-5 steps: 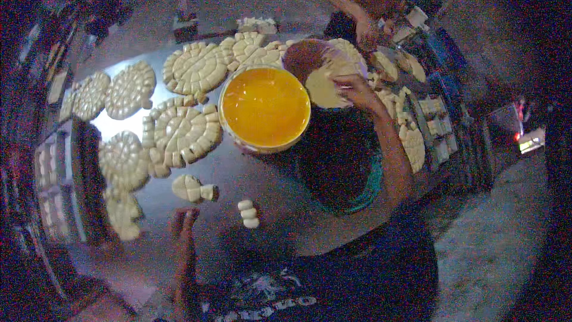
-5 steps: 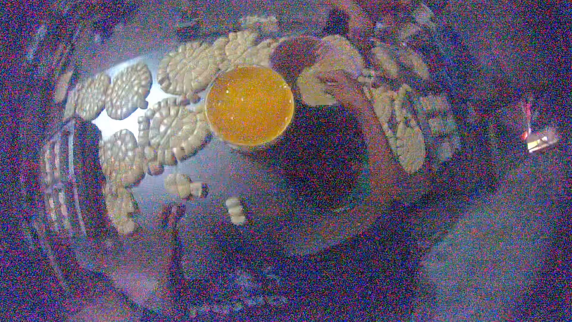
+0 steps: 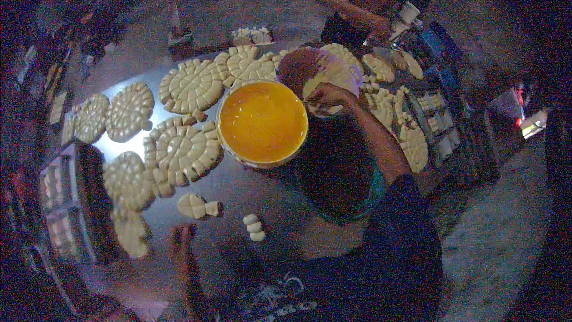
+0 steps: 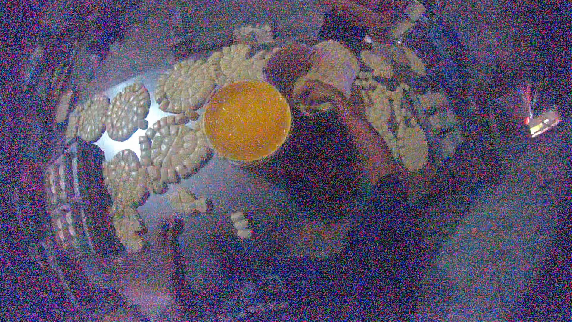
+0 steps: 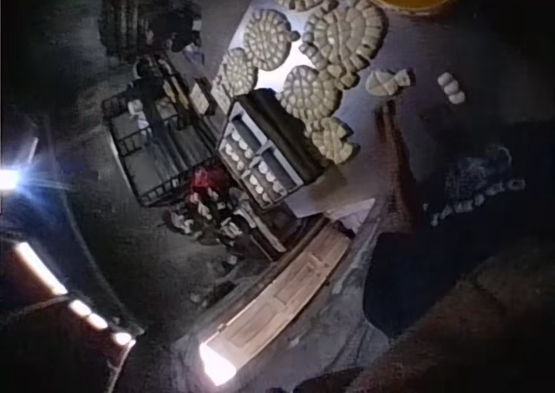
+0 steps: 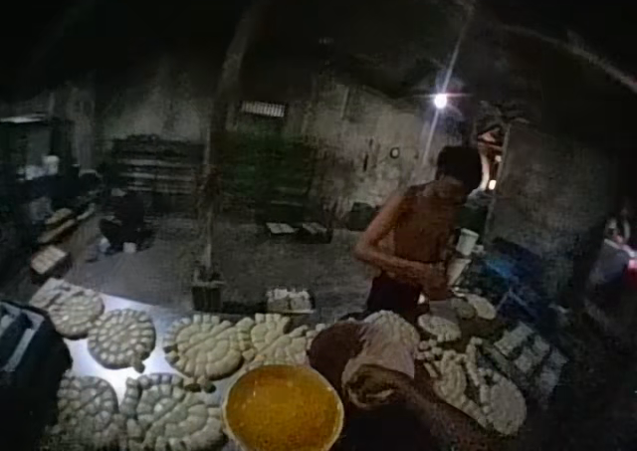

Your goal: The person shapes pieces of dough by hand, dipping some into a container of liquid and placing them into metal baking pans on a table.

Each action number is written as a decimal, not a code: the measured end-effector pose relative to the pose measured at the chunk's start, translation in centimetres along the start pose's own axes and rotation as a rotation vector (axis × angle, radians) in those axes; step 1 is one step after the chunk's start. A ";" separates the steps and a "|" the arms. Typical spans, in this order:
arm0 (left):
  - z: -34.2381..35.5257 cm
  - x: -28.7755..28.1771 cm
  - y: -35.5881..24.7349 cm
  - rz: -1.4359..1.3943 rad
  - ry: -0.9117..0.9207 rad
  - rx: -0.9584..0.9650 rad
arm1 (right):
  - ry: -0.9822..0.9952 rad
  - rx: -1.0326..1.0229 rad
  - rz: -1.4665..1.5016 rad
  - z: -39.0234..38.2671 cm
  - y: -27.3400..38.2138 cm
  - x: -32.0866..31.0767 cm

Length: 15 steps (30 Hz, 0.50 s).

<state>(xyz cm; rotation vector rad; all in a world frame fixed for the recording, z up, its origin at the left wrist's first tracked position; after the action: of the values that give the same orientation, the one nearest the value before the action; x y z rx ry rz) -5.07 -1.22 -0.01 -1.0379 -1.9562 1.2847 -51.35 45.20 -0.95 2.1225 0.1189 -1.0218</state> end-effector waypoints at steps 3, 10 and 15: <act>0.0 0.3 -0.4 0.024 -0.019 -0.018 | 0.132 0.065 -0.164 2.8 -2.6 0.3; -0.9 0.9 -0.3 0.039 -0.017 -0.038 | 0.373 0.380 0.244 5.8 -9.1 2.1; -1.2 1.0 -0.9 0.050 -0.061 -0.025 | 0.306 0.339 0.121 5.6 -3.1 1.6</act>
<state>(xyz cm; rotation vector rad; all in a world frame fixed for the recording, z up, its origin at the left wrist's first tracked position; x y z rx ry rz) -4.96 0.01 1.30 -1.0777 -2.0082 1.3366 -54.98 43.20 -6.14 2.5520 -0.0378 -0.6759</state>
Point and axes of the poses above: each hand's wrist, its own z-axis towards the middle knuckle, its own x-axis out of the palm, y = z × x, the point moved 2 cm from there along z, towards the middle knuckle
